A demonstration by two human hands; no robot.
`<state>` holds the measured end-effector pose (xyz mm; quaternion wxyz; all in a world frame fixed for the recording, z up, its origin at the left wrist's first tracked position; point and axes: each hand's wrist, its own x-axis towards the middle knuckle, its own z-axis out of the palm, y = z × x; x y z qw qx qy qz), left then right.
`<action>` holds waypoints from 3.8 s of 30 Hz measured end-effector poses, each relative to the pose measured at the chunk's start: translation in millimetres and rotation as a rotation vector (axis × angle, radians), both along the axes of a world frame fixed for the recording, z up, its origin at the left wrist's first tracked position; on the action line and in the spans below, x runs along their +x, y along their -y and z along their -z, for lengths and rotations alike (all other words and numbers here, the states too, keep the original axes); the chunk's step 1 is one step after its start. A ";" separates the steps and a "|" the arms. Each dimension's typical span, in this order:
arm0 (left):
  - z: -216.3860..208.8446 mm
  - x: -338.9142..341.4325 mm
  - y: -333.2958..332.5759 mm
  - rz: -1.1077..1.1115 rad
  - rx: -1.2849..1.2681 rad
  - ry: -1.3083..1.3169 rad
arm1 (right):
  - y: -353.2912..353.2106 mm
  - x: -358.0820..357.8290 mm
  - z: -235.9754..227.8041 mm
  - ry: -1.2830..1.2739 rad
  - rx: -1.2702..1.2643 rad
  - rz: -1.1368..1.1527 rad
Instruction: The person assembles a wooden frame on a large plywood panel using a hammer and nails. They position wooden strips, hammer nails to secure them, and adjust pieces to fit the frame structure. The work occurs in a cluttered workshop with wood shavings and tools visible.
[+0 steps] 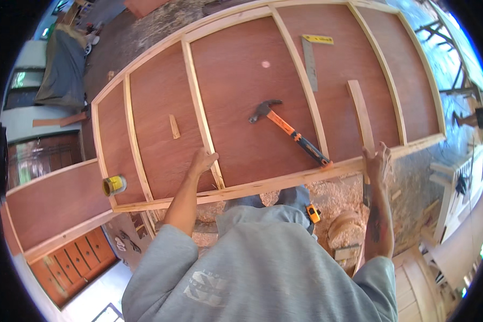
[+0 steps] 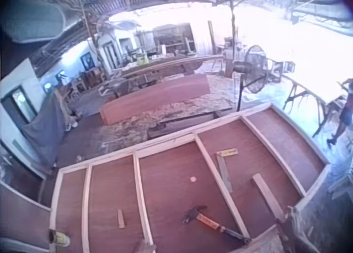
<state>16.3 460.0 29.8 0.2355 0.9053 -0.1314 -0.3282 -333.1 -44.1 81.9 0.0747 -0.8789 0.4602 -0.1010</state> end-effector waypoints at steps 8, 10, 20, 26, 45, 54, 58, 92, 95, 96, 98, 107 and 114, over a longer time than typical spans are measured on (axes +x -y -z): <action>12.7 -7.3 0.5 -0.103 -0.153 0.012 | -186.8 84.1 5.0 0.207 0.084 -0.501; 27.2 -8.5 -5.8 -0.105 -0.128 -0.017 | -226.5 97.2 22.5 0.115 0.080 -0.409; 19.1 -25.1 8.0 -0.226 -0.043 0.044 | -259.9 117.9 34.3 0.054 0.119 -0.069; 85.6 -56.5 12.4 -0.207 -0.109 0.228 | -256.5 104.5 33.3 0.061 0.100 0.003; 81.7 -42.8 -45.3 -0.171 -0.354 0.147 | -260.4 120.1 41.0 0.103 0.123 -0.075; 12.0 -67.5 -135.1 0.019 -0.417 -0.316 | -251.9 104.9 49.7 -0.060 -0.071 -0.371; -9.4 -92.2 -152.7 -0.268 -0.523 -0.081 | -216.5 117.9 37.0 -0.120 -0.114 -0.336; 20.6 -86.8 -220.2 -0.600 0.104 0.649 | -325.8 162.7 -140.1 -0.799 1.144 -0.852; 22.8 -93.3 -214.2 -0.584 -0.041 0.754 | -329.0 179.2 -139.0 -0.847 1.156 -0.820; 21.0 -101.0 -210.5 -0.537 -0.131 0.735 | -325.7 183.4 -141.1 -0.877 1.140 -0.830; -1.5 -119.1 -173.8 -0.482 -0.327 0.576 | -323.8 193.6 -157.0 -0.934 1.131 -0.785; -36.4 -177.9 -69.4 -0.286 -0.527 0.416 | -283.9 175.7 -144.4 -0.918 1.005 -0.847; -19.8 -178.0 -93.7 -0.374 -0.327 0.507 | -255.5 130.8 -148.6 -0.669 1.016 -0.558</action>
